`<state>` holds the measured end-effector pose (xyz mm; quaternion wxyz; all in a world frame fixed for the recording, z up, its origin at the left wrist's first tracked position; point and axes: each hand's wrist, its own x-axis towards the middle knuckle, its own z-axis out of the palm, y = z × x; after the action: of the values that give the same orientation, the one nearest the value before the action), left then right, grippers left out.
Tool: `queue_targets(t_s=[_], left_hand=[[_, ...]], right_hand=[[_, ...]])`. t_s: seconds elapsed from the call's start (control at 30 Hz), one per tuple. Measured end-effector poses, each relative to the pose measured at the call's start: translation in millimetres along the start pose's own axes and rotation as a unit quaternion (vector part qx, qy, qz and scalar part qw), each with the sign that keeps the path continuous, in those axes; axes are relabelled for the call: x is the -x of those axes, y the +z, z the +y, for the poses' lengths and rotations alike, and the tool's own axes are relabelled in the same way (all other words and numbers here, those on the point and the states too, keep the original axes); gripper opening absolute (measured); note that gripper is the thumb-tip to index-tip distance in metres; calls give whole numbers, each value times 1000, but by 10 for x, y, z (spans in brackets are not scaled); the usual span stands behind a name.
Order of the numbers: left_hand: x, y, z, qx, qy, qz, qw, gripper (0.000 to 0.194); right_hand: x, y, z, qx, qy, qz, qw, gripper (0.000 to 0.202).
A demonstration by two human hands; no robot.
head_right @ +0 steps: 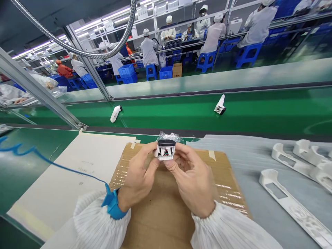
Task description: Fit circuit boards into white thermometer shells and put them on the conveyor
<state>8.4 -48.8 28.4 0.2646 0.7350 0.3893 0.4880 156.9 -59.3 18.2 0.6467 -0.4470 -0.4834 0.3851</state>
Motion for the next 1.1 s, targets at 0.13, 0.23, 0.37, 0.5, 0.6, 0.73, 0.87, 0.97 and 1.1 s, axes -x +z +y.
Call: queue_targets(t_s=[0.13, 0.23, 0.37, 0.5, 0.6, 0.73, 0.87, 0.97, 1.1], left_hand=[[-2, 7, -6, 2, 9, 4, 1000, 33], [-4, 8, -21, -5, 24, 8, 1000, 33], [-6, 12, -49, -7, 54, 11, 998, 36], [-15, 30, -76, 14, 85, 19, 996, 40], [-28, 42, -88, 30, 101, 20, 994, 43], [-41, 48, -88, 23, 133, 34, 990, 45], [-54, 48, -88, 9, 150, 46, 988, 46], [-60, 50, -93, 13, 167, 56, 984, 46], [-47, 53, -89, 29, 154, 44, 987, 48]], right_hand=[[3, 2, 10, -1, 1, -4, 1000, 36], [4, 1, 16, 2, -1, -6, 1000, 37], [0, -12, 18, 15, -11, -8, 1000, 37], [0, -30, 31, 29, -32, -12, 999, 39], [7, -29, 40, 39, -43, -13, 998, 37], [13, -15, 35, 41, -63, -14, 997, 33], [14, -6, 27, 49, -86, -21, 995, 33], [21, -5, 31, 66, -103, -20, 992, 34], [45, -10, 31, 97, -122, -13, 988, 32]])
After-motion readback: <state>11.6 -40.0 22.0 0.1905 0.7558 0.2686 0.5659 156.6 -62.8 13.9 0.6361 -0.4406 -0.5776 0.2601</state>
